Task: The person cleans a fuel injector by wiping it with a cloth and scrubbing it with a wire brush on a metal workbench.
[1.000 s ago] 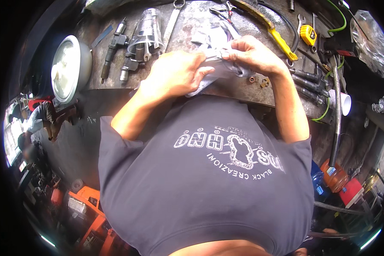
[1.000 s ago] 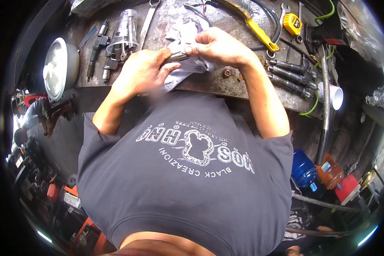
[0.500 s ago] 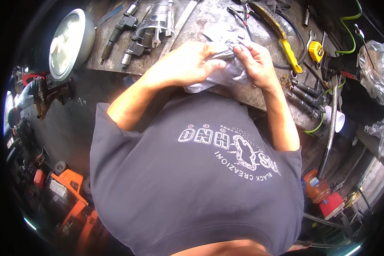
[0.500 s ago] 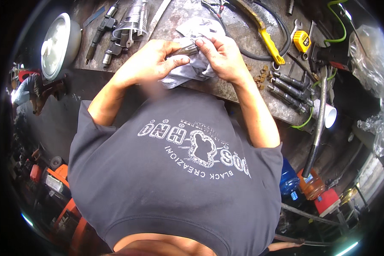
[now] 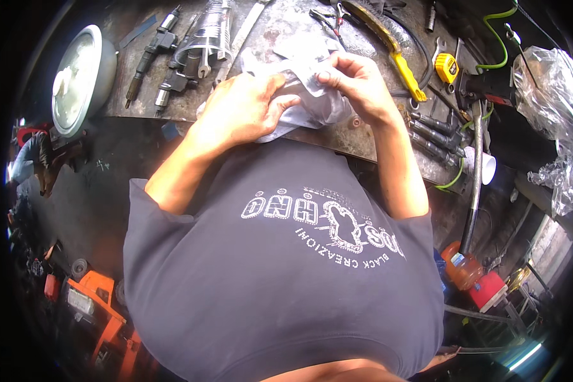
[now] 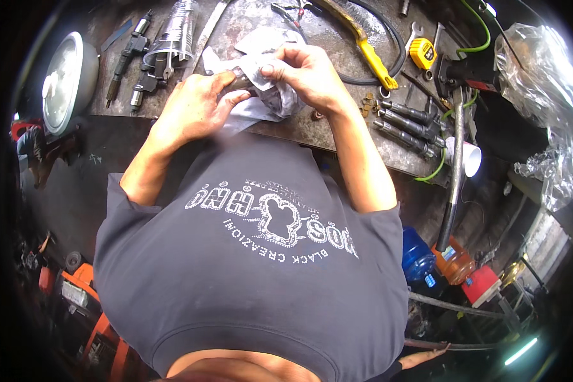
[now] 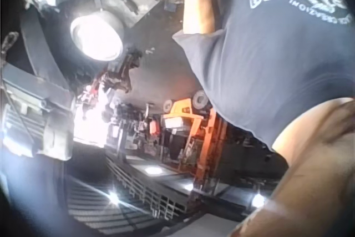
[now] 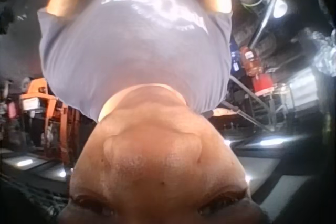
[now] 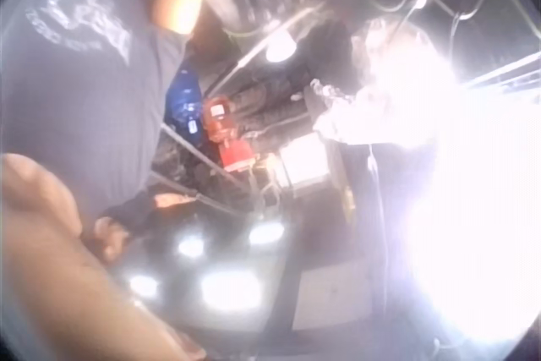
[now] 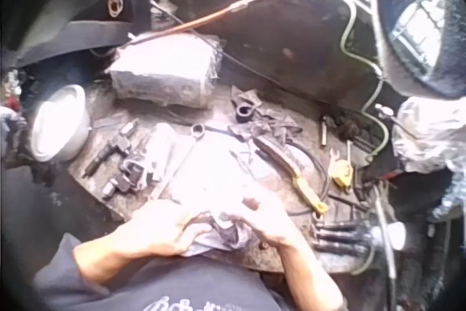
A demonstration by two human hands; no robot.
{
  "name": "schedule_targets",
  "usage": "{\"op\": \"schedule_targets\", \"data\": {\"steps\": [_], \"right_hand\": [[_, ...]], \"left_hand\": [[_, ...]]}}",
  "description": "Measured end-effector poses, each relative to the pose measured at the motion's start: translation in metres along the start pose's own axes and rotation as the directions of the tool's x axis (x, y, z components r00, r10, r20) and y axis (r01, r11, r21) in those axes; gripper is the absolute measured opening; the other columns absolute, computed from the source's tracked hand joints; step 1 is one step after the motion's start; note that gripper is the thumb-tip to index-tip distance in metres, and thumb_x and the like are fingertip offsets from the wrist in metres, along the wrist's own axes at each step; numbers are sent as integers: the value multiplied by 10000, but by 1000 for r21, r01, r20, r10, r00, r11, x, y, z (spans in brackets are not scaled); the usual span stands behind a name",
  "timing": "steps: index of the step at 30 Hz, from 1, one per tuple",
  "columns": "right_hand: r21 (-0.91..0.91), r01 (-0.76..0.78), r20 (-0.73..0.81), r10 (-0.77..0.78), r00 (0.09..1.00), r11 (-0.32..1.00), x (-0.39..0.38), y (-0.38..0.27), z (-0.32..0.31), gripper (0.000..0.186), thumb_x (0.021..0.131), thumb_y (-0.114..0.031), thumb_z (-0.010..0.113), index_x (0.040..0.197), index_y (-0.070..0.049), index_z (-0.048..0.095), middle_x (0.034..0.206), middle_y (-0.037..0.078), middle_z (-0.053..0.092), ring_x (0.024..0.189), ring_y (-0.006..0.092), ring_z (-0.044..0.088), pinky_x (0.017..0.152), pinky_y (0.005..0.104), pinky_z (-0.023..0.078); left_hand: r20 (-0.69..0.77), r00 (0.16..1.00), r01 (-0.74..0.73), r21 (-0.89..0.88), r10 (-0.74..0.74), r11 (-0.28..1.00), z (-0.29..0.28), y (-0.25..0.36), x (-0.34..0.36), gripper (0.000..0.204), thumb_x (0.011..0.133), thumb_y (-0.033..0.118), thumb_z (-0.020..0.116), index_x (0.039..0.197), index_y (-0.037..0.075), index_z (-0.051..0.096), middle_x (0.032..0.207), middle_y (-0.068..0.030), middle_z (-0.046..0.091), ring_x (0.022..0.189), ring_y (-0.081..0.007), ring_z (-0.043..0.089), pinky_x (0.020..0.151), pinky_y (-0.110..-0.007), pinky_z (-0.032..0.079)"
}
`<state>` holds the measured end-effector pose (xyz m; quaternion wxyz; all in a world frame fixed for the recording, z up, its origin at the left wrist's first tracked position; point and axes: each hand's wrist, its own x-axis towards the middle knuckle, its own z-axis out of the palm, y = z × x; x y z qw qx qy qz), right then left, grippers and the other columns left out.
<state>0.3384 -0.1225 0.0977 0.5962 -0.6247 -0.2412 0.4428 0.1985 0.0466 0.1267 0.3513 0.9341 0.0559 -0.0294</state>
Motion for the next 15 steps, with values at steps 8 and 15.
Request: {"op": "schedule_targets", "data": {"steps": [8, 15], "right_hand": [[-217, -58, -44, 50, 998, 974, -8, -4, 16, 260, 789, -224, 688, 933, -10, 657, 751, 25, 646, 690, 57, 559, 608, 238, 449], [-310, -168, 25, 185, 982, 936, -7, -1, 13, 296, 857, -314, 625, 901, -23, 657, 713, -27, 598, 630, 40, 501, 547, 216, 410]], "left_hand": [[-53, 995, -74, 129, 81, 989, -1, -3, 4, 272, 806, 266, 649, 960, 47, 602, 723, -182, 604, 639, -368, 596, 568, -415, 467], [40, 994, -107, 21, 106, 994, 6, -8, 3, 239, 816, 207, 638, 893, -13, 588, 728, -224, 571, 655, -400, 563, 574, -397, 436]]}}
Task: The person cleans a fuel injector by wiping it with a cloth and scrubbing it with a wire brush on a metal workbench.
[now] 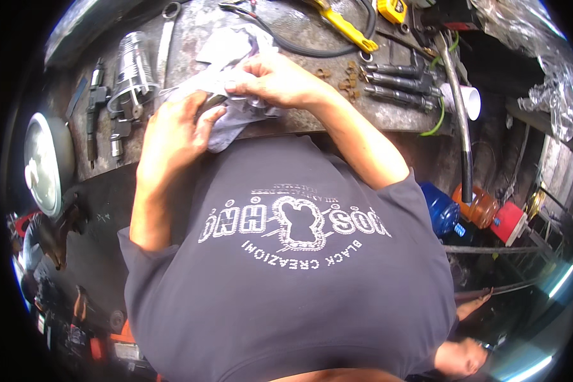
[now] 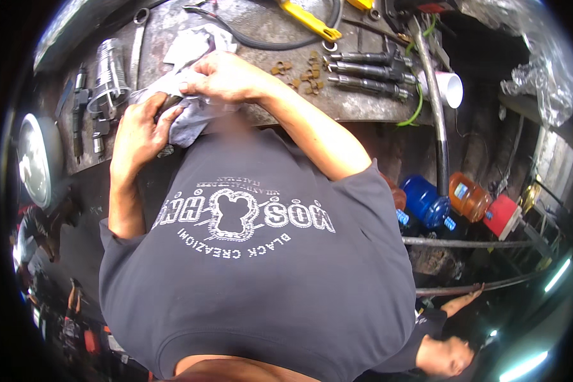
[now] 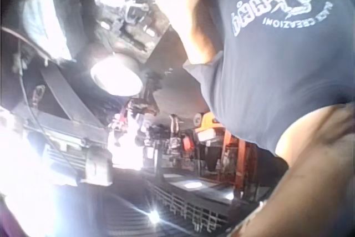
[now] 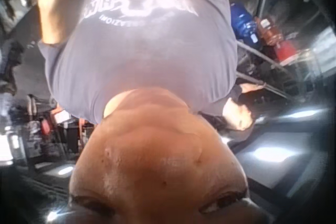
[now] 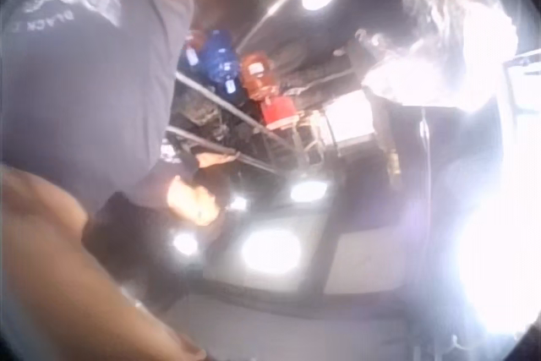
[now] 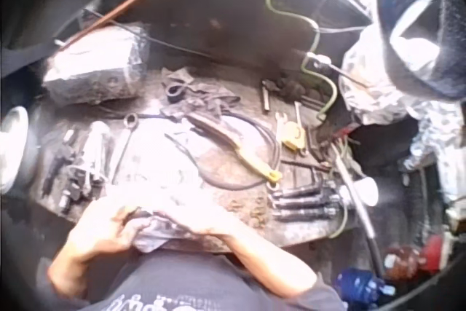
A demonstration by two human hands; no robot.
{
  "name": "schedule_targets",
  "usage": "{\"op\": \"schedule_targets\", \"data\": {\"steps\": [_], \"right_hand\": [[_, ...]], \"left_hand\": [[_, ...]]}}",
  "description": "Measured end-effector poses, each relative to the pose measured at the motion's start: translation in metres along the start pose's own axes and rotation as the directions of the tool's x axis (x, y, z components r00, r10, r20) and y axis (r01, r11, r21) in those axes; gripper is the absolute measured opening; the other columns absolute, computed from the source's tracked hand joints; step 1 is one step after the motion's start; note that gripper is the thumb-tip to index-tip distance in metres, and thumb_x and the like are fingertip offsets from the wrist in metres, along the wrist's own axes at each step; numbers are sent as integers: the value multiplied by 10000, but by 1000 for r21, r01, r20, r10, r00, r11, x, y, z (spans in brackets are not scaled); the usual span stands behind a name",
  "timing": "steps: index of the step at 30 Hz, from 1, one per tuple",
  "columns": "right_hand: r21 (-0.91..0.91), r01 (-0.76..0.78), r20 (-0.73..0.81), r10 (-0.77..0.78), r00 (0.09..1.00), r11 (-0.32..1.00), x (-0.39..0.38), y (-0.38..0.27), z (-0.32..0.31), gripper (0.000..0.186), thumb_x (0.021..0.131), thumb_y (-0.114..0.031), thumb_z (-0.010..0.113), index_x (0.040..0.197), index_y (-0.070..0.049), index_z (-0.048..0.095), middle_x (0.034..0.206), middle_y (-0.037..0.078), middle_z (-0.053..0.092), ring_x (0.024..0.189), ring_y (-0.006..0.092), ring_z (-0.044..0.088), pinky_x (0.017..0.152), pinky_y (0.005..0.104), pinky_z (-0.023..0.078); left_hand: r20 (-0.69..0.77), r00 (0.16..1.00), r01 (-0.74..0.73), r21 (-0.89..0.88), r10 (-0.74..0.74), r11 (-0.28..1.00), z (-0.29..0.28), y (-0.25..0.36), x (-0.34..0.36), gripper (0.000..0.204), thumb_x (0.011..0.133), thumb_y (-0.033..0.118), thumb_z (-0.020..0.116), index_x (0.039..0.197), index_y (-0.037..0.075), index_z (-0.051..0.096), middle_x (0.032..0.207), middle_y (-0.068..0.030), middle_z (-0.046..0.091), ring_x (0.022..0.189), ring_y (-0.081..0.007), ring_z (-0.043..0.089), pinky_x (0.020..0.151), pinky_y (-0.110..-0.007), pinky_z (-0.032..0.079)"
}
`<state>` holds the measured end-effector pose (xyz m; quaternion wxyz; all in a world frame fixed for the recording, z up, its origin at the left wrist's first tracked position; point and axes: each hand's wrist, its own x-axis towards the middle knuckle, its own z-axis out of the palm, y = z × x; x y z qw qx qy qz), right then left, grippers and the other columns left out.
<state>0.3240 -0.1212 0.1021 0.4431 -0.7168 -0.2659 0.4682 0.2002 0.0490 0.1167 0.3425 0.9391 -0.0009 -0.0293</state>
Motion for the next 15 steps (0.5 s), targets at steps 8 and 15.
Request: {"op": "schedule_targets", "data": {"steps": [8, 15], "right_hand": [[211, 392, -160, -364, 918, 896, 0, 20, 19, 271, 815, -289, 632, 868, -24, 660, 714, 82, 645, 655, 102, 567, 621, 289, 454], [102, 291, -297, -250, 922, 951, 7, 17, 27, 296, 819, -311, 593, 730, -29, 594, 583, 127, 555, 516, 187, 485, 523, 354, 412]], "left_hand": [[468, 880, 389, -607, -84, 693, -15, -20, 1, 198, 866, 170, 587, 919, -21, 591, 640, -12, 569, 536, -88, 500, 499, -261, 404], [247, 963, 210, -456, -103, 865, -10, 5, 8, 206, 853, 169, 611, 863, -32, 566, 619, -39, 553, 515, -157, 500, 517, -298, 419]]}}
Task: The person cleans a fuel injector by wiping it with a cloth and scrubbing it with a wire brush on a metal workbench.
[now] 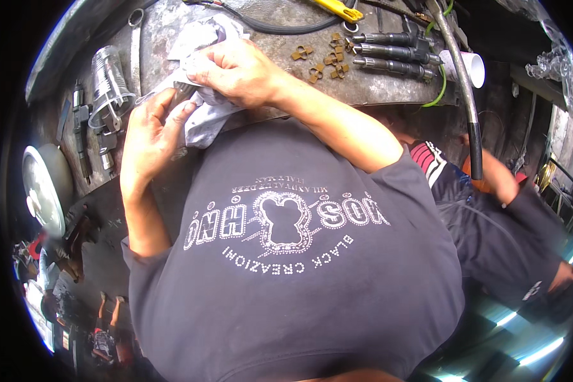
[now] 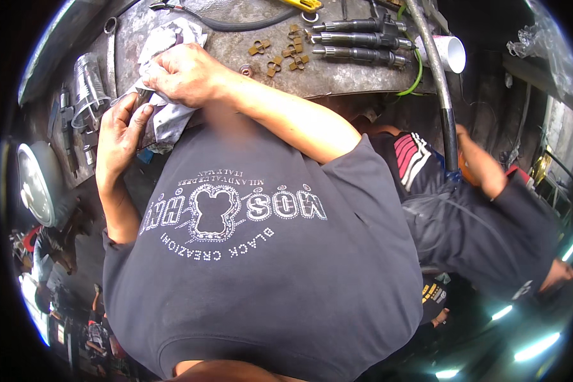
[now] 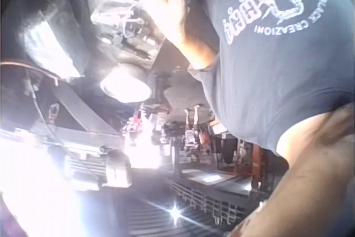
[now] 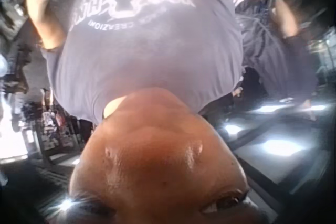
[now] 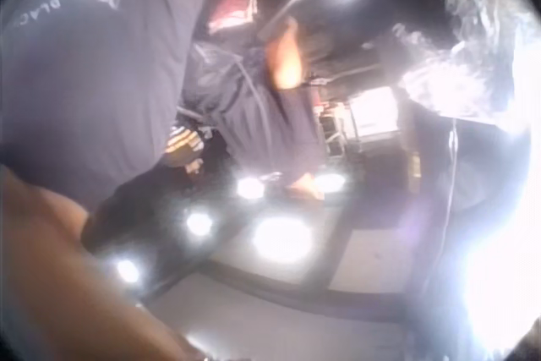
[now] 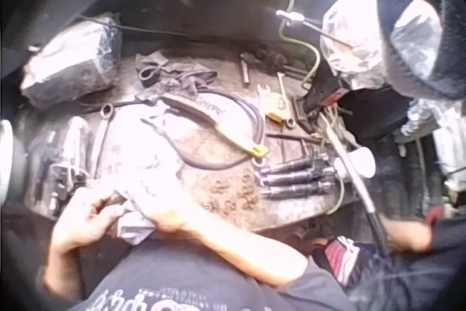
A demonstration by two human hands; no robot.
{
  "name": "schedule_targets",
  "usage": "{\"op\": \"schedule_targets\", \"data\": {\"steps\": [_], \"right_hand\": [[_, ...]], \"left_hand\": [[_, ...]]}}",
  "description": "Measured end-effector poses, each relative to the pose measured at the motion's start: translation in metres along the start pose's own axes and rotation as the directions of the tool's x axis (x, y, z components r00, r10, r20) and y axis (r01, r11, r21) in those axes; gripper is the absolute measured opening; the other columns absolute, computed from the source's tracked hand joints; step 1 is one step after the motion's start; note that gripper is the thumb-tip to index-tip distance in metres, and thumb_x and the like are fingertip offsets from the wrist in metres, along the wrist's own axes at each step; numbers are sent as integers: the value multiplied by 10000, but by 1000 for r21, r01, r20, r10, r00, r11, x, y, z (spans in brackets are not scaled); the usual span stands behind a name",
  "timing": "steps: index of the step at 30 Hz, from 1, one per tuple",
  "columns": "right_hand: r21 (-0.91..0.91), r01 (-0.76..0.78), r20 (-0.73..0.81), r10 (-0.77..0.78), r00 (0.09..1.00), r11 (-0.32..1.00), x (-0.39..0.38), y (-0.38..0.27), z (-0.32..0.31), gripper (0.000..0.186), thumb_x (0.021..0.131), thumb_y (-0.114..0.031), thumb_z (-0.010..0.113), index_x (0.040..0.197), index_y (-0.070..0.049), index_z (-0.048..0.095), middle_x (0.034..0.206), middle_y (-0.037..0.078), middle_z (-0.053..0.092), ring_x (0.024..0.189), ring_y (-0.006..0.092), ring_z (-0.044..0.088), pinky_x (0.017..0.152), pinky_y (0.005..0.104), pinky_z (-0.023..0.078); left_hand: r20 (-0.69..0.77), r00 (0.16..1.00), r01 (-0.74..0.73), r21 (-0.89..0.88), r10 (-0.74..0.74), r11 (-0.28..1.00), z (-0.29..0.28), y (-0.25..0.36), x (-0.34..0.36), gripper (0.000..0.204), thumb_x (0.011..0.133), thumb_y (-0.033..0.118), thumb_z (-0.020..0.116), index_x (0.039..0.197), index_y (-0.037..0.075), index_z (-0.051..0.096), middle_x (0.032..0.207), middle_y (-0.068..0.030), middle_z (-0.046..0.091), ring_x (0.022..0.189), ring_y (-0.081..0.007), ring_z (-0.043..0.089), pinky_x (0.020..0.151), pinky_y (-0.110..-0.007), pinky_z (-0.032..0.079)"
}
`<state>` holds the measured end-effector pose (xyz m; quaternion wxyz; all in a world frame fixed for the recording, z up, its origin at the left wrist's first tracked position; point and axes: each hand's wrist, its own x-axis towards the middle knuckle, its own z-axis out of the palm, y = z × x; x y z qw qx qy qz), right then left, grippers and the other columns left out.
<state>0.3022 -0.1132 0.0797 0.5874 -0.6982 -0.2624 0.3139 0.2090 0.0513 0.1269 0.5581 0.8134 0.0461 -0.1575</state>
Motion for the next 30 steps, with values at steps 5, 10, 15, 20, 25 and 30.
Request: {"op": "schedule_targets", "data": {"steps": [5, 10, 15, 20, 25, 30], "right_hand": [[23, -52, -147, 55, 988, 998, 1, 2, 7, 302, 820, -325, 585, 709, -48, 629, 594, 128, 578, 538, 198, 549, 544, 354, 438], [36, 47, -241, -37, 970, 998, 0, -3, 1, 226, 804, -254, 613, 701, -58, 662, 571, 99, 600, 531, 181, 562, 557, 345, 462], [-244, 151, -285, -219, 933, 958, 23, 8, -57, 182, 798, -181, 579, 898, -45, 646, 805, 116, 639, 714, 249, 603, 656, 349, 489], [-604, -249, -375, 6, 927, 757, 2, -62, -53, 406, 771, -343, 649, 1100, -107, 637, 960, 129, 658, 829, 266, 620, 734, 349, 480], [-707, 29, -511, -539, 670, 706, -15, -37, -51, 245, 739, -136, 690, 962, -46, 648, 787, 66, 624, 675, 145, 587, 633, 275, 479], [-574, 208, -482, -532, 696, 792, -43, -50, -44, 262, 698, -69, 676, 942, -18, 597, 857, 104, 627, 743, 197, 609, 691, 291, 483]], "left_hand": [[-154, 986, 3, 383, 60, 924, 5, 0, 0, 199, 820, 155, 633, 869, -28, 571, 677, -177, 558, 557, -282, 499, 575, -339, 425], [-144, 990, 55, 290, -13, 955, -1, 1, -8, 194, 824, 149, 624, 892, -27, 579, 709, -170, 573, 589, -238, 515, 590, -316, 423], [-73, 997, -28, 33, 31, 999, -4, 0, -23, 200, 884, 205, 583, 827, 18, 542, 584, 51, 433, 479, -28, 391, 426, -199, 313], [-69, 997, -54, -142, 44, 988, -1, 4, -20, 192, 878, 192, 579, 839, 4, 570, 607, 28, 487, 485, -32, 414, 440, -195, 336], [-61, 998, -6, -314, -14, 949, -1, 15, -19, 252, 888, 244, 562, 814, 3, 552, 607, 4, 498, 468, -45, 423, 437, -194, 347], [-60, 966, -180, -855, 251, 487, -21, 9, -16, 418, 913, 383, 499, 908, -35, 500, 557, -30, 438, 419, -118, 435, 398, -239, 374]]}}
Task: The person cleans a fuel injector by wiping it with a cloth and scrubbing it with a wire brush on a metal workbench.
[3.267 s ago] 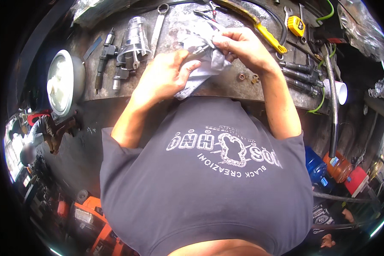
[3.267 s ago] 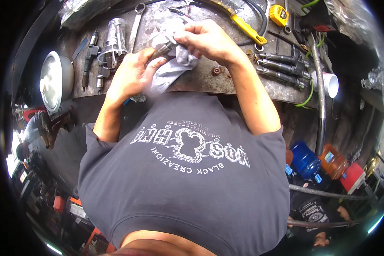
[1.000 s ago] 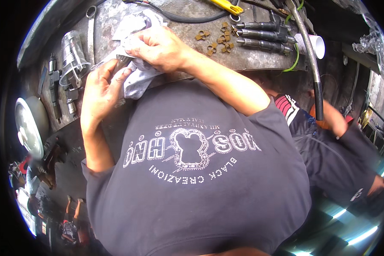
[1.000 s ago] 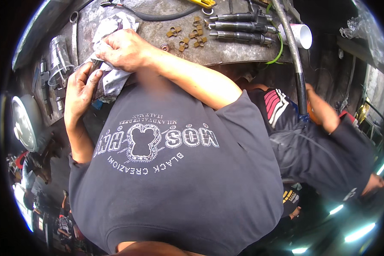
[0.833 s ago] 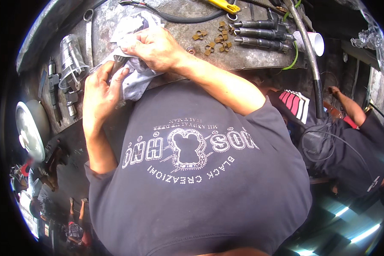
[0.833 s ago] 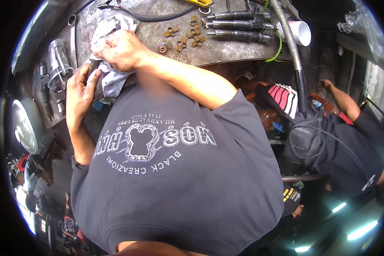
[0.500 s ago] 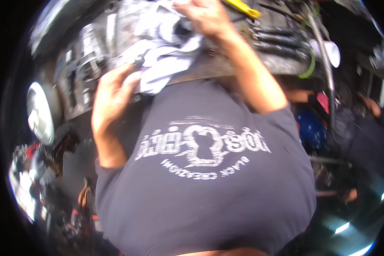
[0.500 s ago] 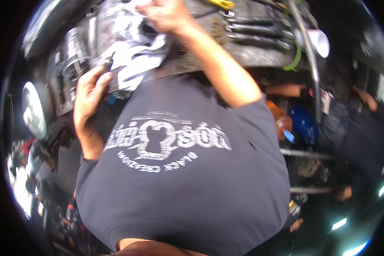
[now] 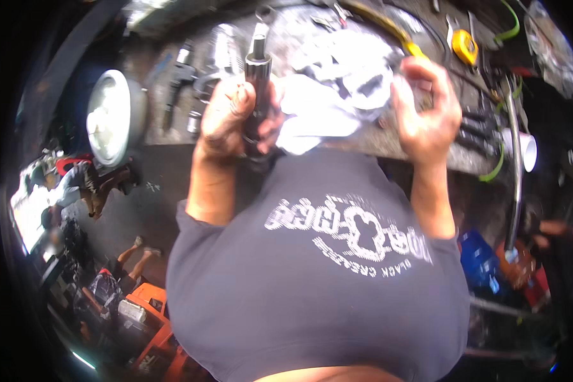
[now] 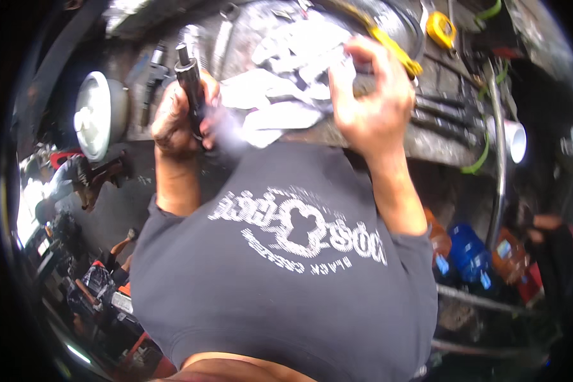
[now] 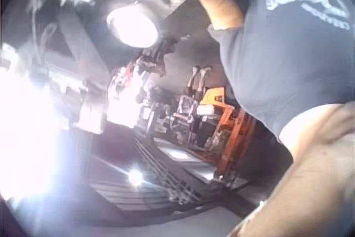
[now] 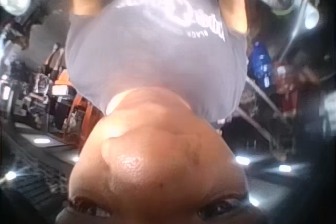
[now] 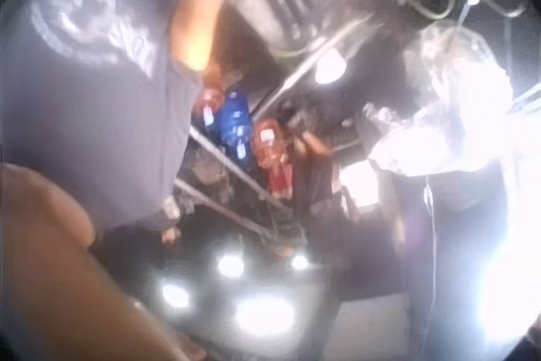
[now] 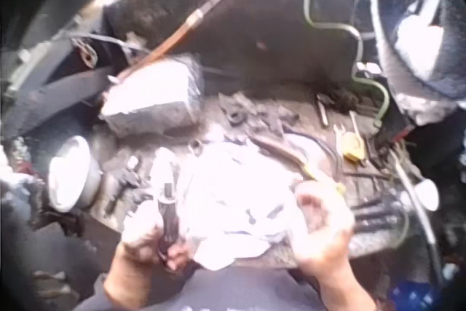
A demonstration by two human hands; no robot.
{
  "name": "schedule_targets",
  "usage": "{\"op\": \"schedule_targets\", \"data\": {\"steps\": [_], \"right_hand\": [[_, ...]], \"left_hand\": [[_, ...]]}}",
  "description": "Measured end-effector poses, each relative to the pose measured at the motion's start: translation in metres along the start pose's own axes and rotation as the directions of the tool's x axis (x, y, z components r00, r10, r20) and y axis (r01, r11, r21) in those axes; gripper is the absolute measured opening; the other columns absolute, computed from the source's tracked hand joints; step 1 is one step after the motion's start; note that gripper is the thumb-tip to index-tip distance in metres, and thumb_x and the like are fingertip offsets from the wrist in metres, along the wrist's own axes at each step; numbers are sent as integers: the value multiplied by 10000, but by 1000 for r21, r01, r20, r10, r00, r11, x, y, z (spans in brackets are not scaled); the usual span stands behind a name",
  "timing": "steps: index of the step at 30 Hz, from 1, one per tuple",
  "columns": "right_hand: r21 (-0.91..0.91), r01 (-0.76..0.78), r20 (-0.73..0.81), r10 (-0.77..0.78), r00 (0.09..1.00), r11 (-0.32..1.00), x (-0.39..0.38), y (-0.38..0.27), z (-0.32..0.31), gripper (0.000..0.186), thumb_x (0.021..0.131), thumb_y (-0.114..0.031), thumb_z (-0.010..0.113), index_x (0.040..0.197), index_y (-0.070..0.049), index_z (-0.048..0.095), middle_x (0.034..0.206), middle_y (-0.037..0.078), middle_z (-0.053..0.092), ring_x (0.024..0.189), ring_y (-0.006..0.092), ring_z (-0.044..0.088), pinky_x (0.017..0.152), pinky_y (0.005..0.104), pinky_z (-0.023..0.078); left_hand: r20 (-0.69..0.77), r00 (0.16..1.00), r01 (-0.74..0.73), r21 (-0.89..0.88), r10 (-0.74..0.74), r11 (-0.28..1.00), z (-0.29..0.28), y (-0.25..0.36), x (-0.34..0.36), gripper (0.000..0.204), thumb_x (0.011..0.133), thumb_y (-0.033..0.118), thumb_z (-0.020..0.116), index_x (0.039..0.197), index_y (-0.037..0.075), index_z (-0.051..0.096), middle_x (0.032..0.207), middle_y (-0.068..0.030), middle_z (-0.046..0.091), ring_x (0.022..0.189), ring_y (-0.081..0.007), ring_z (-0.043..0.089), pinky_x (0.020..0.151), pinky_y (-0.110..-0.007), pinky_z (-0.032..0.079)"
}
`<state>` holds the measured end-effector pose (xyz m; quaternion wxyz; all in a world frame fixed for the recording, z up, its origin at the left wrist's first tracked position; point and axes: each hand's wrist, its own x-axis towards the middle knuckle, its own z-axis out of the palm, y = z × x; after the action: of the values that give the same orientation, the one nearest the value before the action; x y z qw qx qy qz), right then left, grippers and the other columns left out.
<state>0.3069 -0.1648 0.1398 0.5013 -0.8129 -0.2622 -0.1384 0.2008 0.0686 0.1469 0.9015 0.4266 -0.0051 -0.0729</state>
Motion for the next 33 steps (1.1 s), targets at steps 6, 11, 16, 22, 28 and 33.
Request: {"op": "schedule_targets", "data": {"steps": [6, 11, 16, 22, 28, 33], "right_hand": [[213, -258, 456, 137, 879, 942, -11, -50, 7, 303, 703, -112, 708, 969, -12, 602, 847, 122, 643, 758, 195, 636, 700, 300, 498], [253, -641, 720, 302, 625, 724, -23, -50, 6, 365, 725, -254, 727, 938, 20, 615, 775, 105, 652, 708, 170, 633, 665, 295, 499], [94, -630, 760, 353, 545, 771, -27, -41, 0, 251, 745, -138, 731, 897, 19, 608, 721, 11, 589, 670, 54, 476, 613, 248, 429], [417, -714, 582, 438, 685, 562, -75, -2, -23, 267, 744, -26, 719, 976, 21, 596, 873, 23, 619, 786, 60, 559, 708, 213, 468], [363, -611, 401, 473, 784, 704, -120, 20, -105, 324, 772, -11, 674, 1079, 17, 571, 798, -37, 564, 711, 20, 493, 642, 176, 419], [127, -631, 286, 580, 762, 766, -160, 62, -167, 162, 755, -74, 700, 820, -25, 560, 653, -45, 482, 600, 33, 389, 532, 211, 360]], "left_hand": [[121, 953, -136, -648, 277, 749, 14, -2, 28, 406, 934, 469, 386, 920, 65, 421, 538, 2, 369, 347, -131, 392, 414, -307, 377], [-71, 971, -219, -644, 229, 733, 24, -17, 41, 426, 934, 489, 371, 933, 76, 474, 574, 3, 383, 397, -135, 387, 464, -313, 385], [-109, 946, -324, -362, 306, 874, 35, -45, 58, 478, 909, 536, 393, 995, 80, 504, 644, -40, 443, 513, -194, 455, 554, -366, 398], [-28, 937, -347, -165, 347, 923, 74, -86, 70, 550, 902, 569, 361, 1085, 61, 466, 796, -115, 519, 745, -256, 530, 753, -440, 438], [112, 972, -233, 512, 205, 827, 114, -122, 68, 301, 881, 206, 553, 1068, -30, 557, 1016, -150, 618, 939, -193, 588, 838, -313, 450], [-42, 960, 198, 798, -276, 569, 128, -163, 63, 421, 787, 277, 684, 1045, -42, 590, 907, -157, 656, 821, -191, 628, 759, -306, 489]]}}
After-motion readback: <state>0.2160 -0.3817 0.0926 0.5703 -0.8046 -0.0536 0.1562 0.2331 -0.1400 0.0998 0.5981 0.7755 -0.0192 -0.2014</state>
